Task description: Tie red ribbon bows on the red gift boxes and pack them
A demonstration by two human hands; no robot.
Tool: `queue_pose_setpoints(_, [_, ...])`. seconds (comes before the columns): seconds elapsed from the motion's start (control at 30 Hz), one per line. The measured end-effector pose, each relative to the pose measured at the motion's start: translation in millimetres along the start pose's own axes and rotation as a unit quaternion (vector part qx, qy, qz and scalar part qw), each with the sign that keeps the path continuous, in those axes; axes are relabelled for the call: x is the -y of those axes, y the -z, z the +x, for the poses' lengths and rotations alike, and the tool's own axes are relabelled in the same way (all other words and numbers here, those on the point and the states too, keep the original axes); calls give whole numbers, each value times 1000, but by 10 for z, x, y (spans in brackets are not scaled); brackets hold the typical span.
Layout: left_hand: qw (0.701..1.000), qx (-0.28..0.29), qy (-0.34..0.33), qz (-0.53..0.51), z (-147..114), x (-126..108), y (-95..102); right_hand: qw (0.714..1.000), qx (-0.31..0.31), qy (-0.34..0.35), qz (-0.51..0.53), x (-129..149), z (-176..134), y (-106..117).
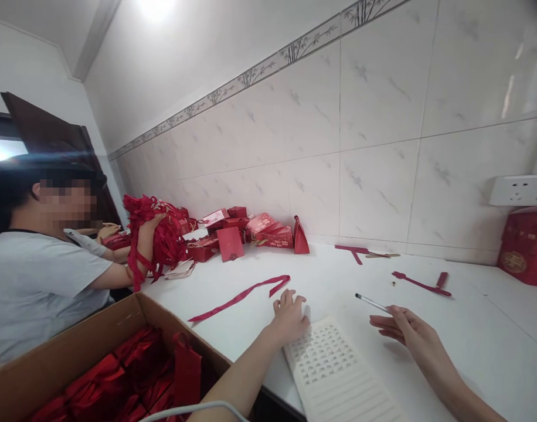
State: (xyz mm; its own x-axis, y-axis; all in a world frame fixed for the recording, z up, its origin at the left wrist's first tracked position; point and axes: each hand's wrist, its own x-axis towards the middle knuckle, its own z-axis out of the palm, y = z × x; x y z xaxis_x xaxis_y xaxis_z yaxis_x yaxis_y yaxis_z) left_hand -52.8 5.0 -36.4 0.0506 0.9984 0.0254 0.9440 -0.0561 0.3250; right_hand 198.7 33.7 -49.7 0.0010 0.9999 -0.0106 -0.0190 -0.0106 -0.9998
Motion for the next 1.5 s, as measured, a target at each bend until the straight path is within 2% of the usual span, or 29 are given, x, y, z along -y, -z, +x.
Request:
queue_pose_setpoints(0.27, [1000, 9, -16, -7, 8, 19, -14, 999, 40, 17, 33, -142, 59, 43])
queue_pose_setpoints(0.5, [1000, 14, -23, -4, 11, 16, -17, 993, 105, 45, -42, -100, 7, 26])
queue_pose_setpoints(0.6, [1000, 15, -19, -4, 11, 13, -25, 989, 103, 58, -86, -60, -43, -6])
queue_pose_setpoints(0.8, [1000, 9, -8, -8, -16, -8, -19, 990, 76, 57, -106, -66, -91, -39])
queue_pose_setpoints(0.93, [1000, 11, -13, -12, -14, -2, -28, 973, 98, 80, -193, -106, -27, -8])
queue_pose_setpoints(1.03, [1000, 17, -13, -12, 0, 8, -44, 967, 99, 86, -219, -99, -23, 5])
queue_pose_setpoints(1.2, [1000, 4, -10, 4, 29, -4, -53, 973, 117, 95, -174, -53, -43, -71])
queue_pose_setpoints(1.3, [1000, -3, -14, 2, 50, -20, -47, 974, 129, 134, -129, 17, 121, -197])
queue_pose_setpoints(1.4, [1000, -11, -28, -9, 62, -32, -34, 951, 130, 177, -216, 162, 424, -376])
queue_pose_setpoints(1.5, [999, -25, -43, -9, 57, -50, -15, 901, 117, 208, -361, 357, 750, -612])
